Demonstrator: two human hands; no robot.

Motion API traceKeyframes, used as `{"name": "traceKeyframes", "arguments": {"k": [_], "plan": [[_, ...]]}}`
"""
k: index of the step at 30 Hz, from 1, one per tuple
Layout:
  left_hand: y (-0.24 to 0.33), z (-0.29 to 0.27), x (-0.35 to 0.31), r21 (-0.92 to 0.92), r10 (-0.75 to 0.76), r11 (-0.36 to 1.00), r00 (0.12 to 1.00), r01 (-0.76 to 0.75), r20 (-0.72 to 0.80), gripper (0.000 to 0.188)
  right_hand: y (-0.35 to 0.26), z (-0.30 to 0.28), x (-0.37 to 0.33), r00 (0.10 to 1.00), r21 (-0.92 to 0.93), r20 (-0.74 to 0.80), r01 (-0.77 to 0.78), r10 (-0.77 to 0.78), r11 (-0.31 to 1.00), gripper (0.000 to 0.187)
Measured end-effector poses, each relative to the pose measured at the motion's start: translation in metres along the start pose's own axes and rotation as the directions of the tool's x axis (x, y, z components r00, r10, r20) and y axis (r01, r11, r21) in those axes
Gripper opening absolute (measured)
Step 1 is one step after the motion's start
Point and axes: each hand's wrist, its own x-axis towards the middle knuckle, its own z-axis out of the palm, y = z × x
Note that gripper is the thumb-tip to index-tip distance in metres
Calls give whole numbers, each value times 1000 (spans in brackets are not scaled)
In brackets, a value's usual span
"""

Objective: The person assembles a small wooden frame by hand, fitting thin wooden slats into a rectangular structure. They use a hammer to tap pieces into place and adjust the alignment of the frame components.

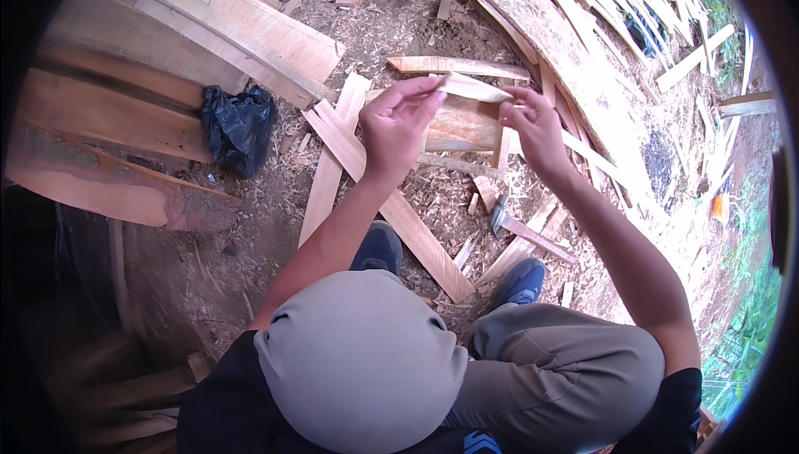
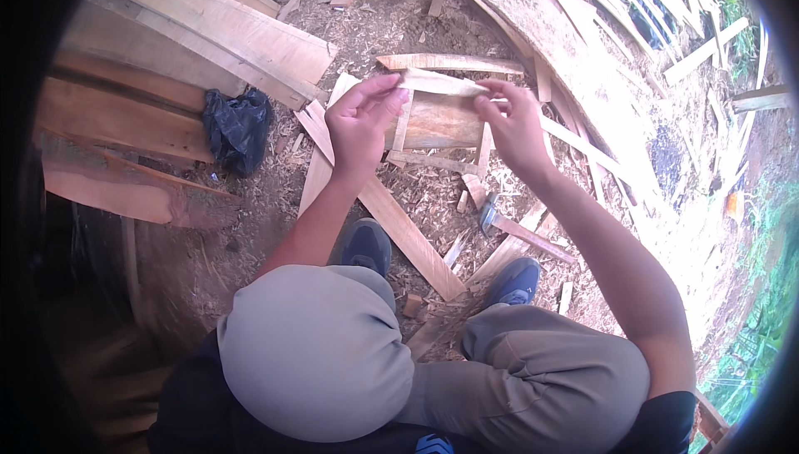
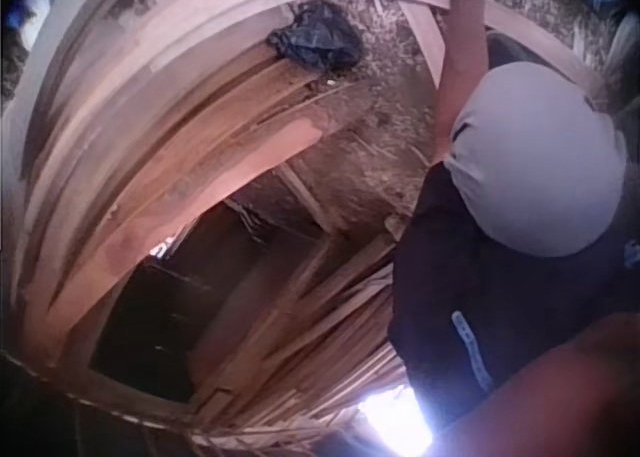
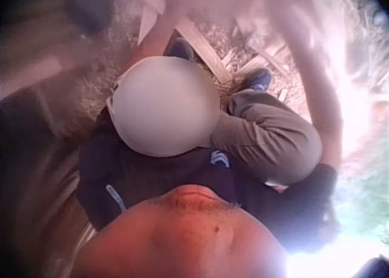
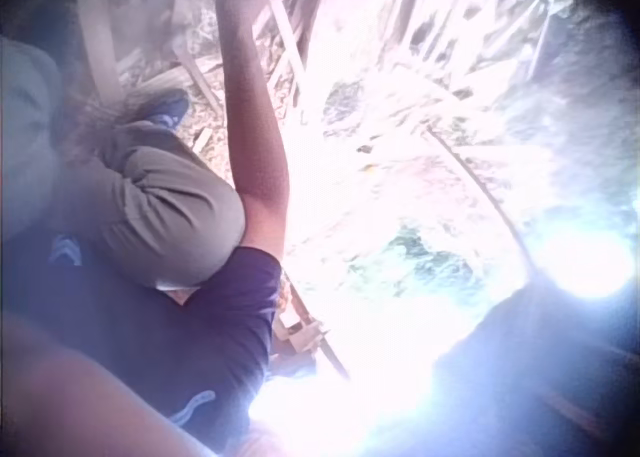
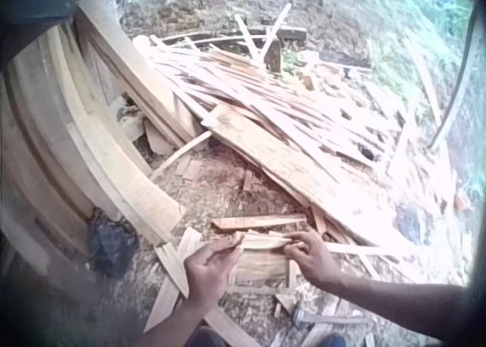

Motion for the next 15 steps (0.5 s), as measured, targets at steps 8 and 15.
{"name": "traceKeyframes", "arguments": {"k": [8,15], "plan": [[28,4,-16,-144,98,987,984,-77,148,10,2,13,-20,999,214,18,25,-30,977,35],[39,-33,24,-132,49,985,920,-109,-388,6,9,1,-18,971,-118,-237,3,-31,993,30]]}}
